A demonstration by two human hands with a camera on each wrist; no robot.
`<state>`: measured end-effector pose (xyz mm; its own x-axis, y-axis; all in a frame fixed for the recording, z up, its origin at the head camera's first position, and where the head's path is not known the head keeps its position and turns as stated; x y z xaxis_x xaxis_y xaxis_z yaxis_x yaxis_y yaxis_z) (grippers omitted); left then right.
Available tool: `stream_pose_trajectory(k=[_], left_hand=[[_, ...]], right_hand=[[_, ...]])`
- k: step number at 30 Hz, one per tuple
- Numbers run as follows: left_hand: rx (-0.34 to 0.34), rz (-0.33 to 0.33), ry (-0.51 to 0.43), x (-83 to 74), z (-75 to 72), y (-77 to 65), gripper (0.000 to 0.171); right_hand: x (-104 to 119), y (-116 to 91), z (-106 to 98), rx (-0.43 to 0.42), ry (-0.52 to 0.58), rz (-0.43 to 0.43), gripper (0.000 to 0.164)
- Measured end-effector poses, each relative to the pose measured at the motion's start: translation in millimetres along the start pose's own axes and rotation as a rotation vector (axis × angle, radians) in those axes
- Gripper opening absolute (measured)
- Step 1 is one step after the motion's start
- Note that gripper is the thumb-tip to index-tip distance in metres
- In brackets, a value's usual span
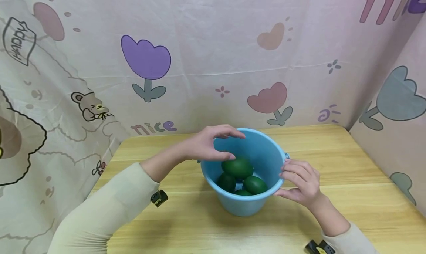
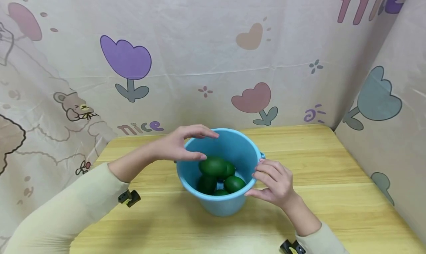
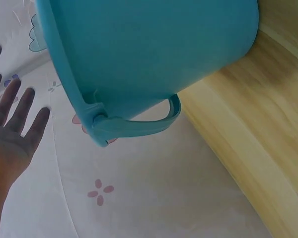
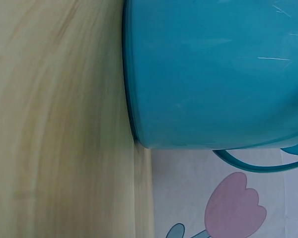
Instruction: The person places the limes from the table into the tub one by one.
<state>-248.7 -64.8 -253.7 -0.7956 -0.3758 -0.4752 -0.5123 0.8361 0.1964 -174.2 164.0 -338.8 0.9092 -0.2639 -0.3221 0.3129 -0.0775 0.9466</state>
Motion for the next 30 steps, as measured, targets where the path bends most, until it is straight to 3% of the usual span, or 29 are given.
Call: stream_pose_trajectory(k=[3, 19, 30], left_hand=[[-0.041, -0.007, 0.019, 0.3, 1.1, -2.1, 0.052], [-0.111, -0.027, -0.007, 9.9, 8.5, -18.4, 0.058], [-0.212, 0.05, 0.007, 20.4, 10.8, -31.5, 0.056]], right_hand=[[-0.2, -1.1, -1.0, 0.001, 0.002, -0.001, 0.053], [-1.1, -0.5, -3.8, 0.01, -0.002, 0.001, 0.053], [-4.8, -1.3, -10.3, 0.174, 0.003, -0.007, 0.053]])
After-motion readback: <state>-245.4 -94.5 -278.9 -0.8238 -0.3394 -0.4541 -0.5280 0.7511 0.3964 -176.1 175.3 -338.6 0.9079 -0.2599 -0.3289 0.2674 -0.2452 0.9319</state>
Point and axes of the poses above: each hand's wrist, its own y-axis towards the middle knuckle, its own z-axis out of the palm, x = y × z, the point moved 3 cm from there along y, towards the middle knuckle, and after that the axes turned 11 degrees about y, right-handed, at the moved point
